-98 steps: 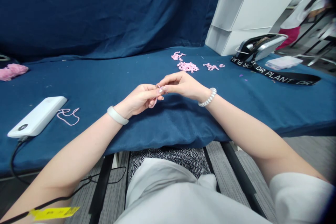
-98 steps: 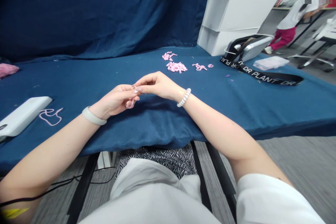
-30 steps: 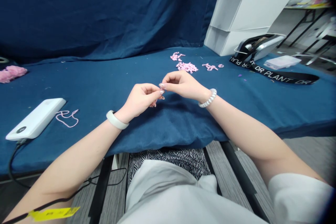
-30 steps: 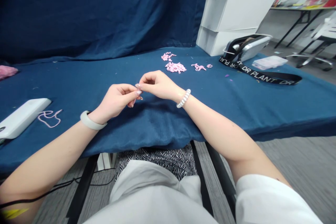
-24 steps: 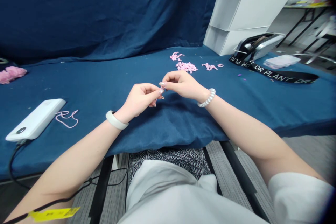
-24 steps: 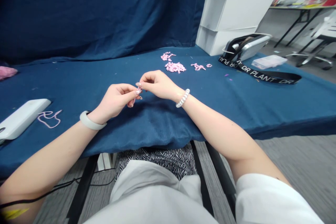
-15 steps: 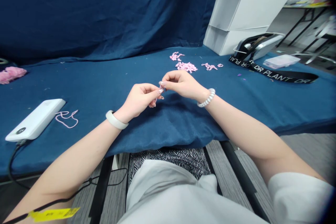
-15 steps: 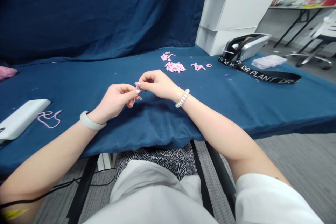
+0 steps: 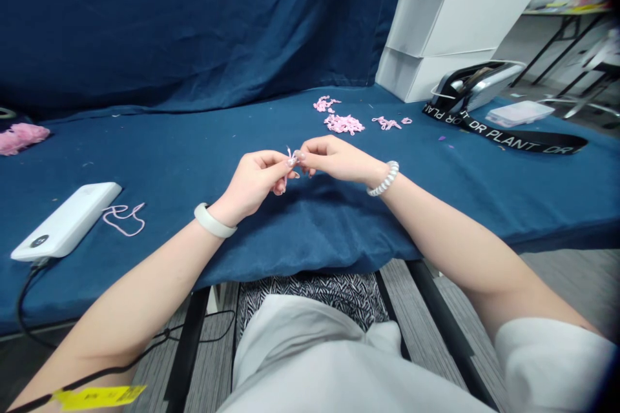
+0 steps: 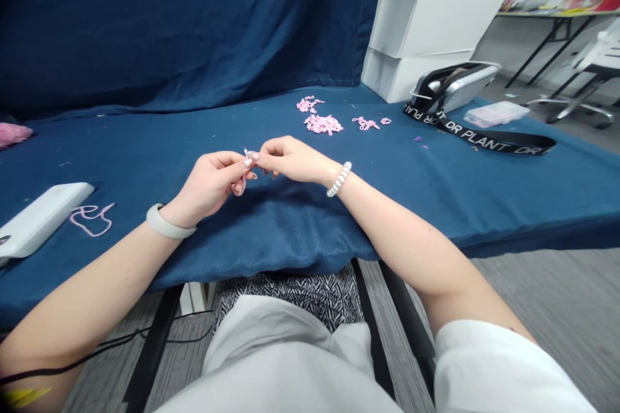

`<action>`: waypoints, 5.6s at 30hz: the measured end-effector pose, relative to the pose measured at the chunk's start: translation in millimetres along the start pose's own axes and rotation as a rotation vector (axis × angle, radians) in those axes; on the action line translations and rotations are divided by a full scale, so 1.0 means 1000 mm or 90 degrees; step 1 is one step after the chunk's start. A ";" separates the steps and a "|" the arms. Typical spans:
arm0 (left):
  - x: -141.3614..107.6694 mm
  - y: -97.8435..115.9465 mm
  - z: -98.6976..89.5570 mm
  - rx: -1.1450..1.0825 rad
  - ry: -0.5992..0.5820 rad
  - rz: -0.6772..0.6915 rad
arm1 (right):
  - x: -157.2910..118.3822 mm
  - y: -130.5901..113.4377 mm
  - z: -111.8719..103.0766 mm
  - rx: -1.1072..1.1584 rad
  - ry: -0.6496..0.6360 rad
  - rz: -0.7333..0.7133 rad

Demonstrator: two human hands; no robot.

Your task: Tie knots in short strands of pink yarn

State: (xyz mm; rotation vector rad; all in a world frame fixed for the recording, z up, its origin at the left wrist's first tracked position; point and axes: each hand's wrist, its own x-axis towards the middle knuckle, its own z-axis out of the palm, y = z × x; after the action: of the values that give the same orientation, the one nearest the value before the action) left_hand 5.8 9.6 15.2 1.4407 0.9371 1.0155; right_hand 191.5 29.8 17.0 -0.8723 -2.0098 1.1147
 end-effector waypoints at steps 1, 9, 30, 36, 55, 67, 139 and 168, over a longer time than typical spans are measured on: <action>0.000 0.000 0.000 0.002 -0.001 0.001 | 0.000 -0.001 0.001 -0.003 -0.005 -0.001; 0.000 -0.002 0.000 0.014 -0.008 0.002 | 0.002 0.003 0.002 0.002 0.005 -0.038; 0.002 -0.007 -0.003 0.037 -0.100 -0.024 | 0.004 0.007 0.006 0.012 0.057 -0.083; 0.002 -0.008 -0.004 -0.009 -0.107 -0.015 | 0.005 0.008 0.000 0.079 0.044 -0.088; 0.000 -0.004 -0.006 -0.045 -0.205 -0.124 | 0.000 0.008 0.005 0.219 -0.139 -0.024; 0.004 -0.010 -0.009 -0.212 -0.207 -0.197 | 0.008 0.015 0.010 0.294 0.092 -0.064; 0.009 -0.026 -0.005 0.090 0.051 0.247 | 0.008 0.018 0.043 0.450 0.331 0.130; 0.010 -0.015 -0.002 -0.179 0.197 0.181 | 0.003 0.004 0.056 0.361 0.379 0.077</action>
State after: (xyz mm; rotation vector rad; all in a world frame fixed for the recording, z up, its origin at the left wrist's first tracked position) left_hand 6.5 21.6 1.5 1.2202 0.7781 1.5500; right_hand 146.2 9.8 -8.8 -0.8878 -1.0917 1.2215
